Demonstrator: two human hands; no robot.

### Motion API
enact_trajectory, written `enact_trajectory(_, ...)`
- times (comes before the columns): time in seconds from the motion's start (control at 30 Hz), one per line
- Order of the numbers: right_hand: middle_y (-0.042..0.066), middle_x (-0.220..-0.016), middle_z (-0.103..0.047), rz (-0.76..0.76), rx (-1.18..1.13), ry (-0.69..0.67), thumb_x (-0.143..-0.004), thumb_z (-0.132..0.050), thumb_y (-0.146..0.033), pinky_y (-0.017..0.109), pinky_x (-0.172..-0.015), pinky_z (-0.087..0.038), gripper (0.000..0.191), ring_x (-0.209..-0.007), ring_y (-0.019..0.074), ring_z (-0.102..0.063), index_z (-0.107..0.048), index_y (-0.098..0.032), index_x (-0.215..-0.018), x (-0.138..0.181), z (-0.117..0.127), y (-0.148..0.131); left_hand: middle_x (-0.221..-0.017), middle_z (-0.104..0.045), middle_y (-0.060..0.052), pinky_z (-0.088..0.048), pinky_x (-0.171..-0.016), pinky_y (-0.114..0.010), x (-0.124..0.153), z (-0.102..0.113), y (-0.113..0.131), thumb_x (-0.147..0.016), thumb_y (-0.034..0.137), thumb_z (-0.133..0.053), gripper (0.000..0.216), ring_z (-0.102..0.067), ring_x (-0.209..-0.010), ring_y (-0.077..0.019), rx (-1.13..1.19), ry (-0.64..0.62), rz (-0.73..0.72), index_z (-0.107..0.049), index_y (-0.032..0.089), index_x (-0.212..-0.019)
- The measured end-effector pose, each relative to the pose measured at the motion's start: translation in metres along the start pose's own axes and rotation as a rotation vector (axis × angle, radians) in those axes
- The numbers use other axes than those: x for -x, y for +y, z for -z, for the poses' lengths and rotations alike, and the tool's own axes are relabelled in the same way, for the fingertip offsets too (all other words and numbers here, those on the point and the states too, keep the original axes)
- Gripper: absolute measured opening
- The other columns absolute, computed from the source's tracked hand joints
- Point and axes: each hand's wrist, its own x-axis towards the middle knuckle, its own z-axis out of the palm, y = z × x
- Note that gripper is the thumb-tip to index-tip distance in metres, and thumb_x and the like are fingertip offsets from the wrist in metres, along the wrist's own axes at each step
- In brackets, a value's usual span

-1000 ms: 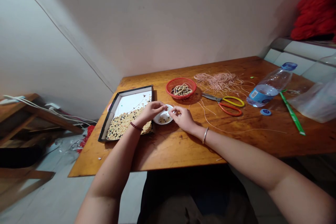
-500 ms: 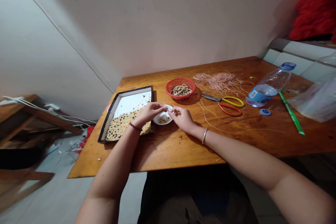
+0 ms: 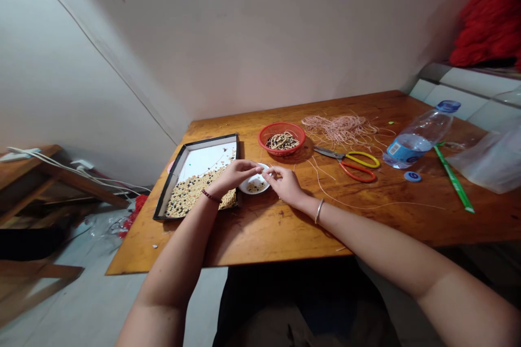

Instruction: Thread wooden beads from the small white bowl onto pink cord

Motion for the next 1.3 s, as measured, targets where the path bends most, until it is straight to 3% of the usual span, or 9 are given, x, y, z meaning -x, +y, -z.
enact_trajectory(0.13,0.003,-0.064,-0.059,-0.007,-0.004,0.011,-0.080,-0.059,-0.046,0.023,-0.051,-0.037,0.033,-0.056,0.0130,-0.050,-0.068,-0.014,-0.081,-0.001,0.000,0.002,-0.096,-0.070,-0.011,-0.049,-0.068,-0.025,-0.001,-0.002,0.005,-0.075,0.054,-0.066,0.049,-0.063,-0.081,-0.0175,0.028,0.071,-0.015,-0.068,0.012,-0.099)
enact_trajectory(0.37,0.003,-0.064,-0.062,-0.018,0.005,-0.017,-0.080,-0.059,-0.046,0.024,-0.052,-0.038,0.033,-0.055,0.0131,-0.051,-0.069,-0.014,-0.081,-0.001,0.000,0.001,-0.077,-0.066,-0.005,-0.044,-0.060,-0.022,0.000,-0.004,0.010,-0.073,0.057,-0.066,0.047,-0.057,-0.068,-0.0135,0.034,0.074,0.018,-0.066,0.011,-0.084)
enact_trajectory(0.6,0.007,-0.072,-0.069,-0.089,-0.168,-0.085,-0.090,-0.041,-0.052,0.029,-0.066,-0.047,0.048,-0.068,0.0182,-0.063,-0.069,-0.014,-0.086,-0.006,-0.002,0.010,-0.079,-0.067,-0.006,-0.045,-0.066,-0.024,0.000,-0.005,0.010,-0.073,0.056,-0.065,0.047,-0.058,-0.072,-0.0147,0.027,0.117,-0.004,-0.066,0.010,-0.083)
enact_trajectory(0.73,0.009,-0.084,-0.071,-0.094,-0.221,-0.075,-0.087,-0.046,-0.049,0.030,-0.071,-0.048,0.042,-0.078,0.0199,-0.065,-0.069,-0.013,-0.086,-0.008,-0.003,0.009,-0.079,-0.067,-0.006,-0.045,-0.068,-0.024,-0.001,-0.005,0.010,-0.075,0.055,-0.064,0.045,-0.059,-0.074,-0.0153,0.002,0.116,-0.042,-0.066,0.010,-0.083)
enact_trajectory(0.93,0.007,-0.078,-0.071,-0.045,-0.180,-0.078,-0.080,-0.058,-0.039,0.028,-0.069,-0.047,0.026,-0.073,0.0186,-0.063,-0.066,-0.015,-0.076,-0.006,-0.002,0.003,-0.083,-0.068,-0.008,-0.046,-0.068,-0.024,-0.002,-0.006,0.011,-0.078,0.054,-0.062,0.045,-0.061,-0.076,-0.0162,-0.041,0.127,-0.063,-0.067,0.010,-0.086)
enact_trajectory(1.03,0.007,-0.078,-0.071,-0.031,-0.092,-0.016,-0.081,-0.058,-0.037,0.028,-0.069,-0.047,0.024,-0.073,0.0187,-0.063,-0.067,-0.015,-0.077,-0.006,0.000,0.002,-0.086,-0.070,-0.009,-0.045,-0.068,-0.024,0.000,-0.007,0.009,-0.084,0.052,-0.056,0.042,-0.062,-0.077,-0.0171,-0.249,0.186,-0.081,-0.068,0.012,-0.089)
enact_trajectory(1.13,0.007,-0.078,-0.071,-0.003,-0.020,0.037,-0.083,-0.056,-0.035,0.029,-0.071,-0.047,0.024,-0.075,0.0193,-0.063,-0.068,-0.015,-0.078,-0.008,0.004,0.003,-0.089,-0.072,-0.009,-0.044,-0.069,-0.027,0.003,-0.009,0.007,-0.089,0.044,-0.051,0.034,-0.063,-0.076,-0.0188,-0.646,0.228,-0.075,-0.071,0.017,-0.093)
enact_trajectory(1.3,0.007,-0.074,-0.070,-0.011,-0.028,0.010,-0.085,-0.055,-0.037,0.029,-0.068,-0.047,0.026,-0.071,0.0186,-0.064,-0.068,-0.015,-0.082,-0.008,0.004,0.006,-0.089,-0.072,-0.012,-0.043,-0.068,-0.029,0.007,-0.013,0.005,-0.090,0.046,-0.047,0.036,-0.065,-0.080,-0.0233,-1.039,0.121,-0.011,-0.073,0.021,-0.094)
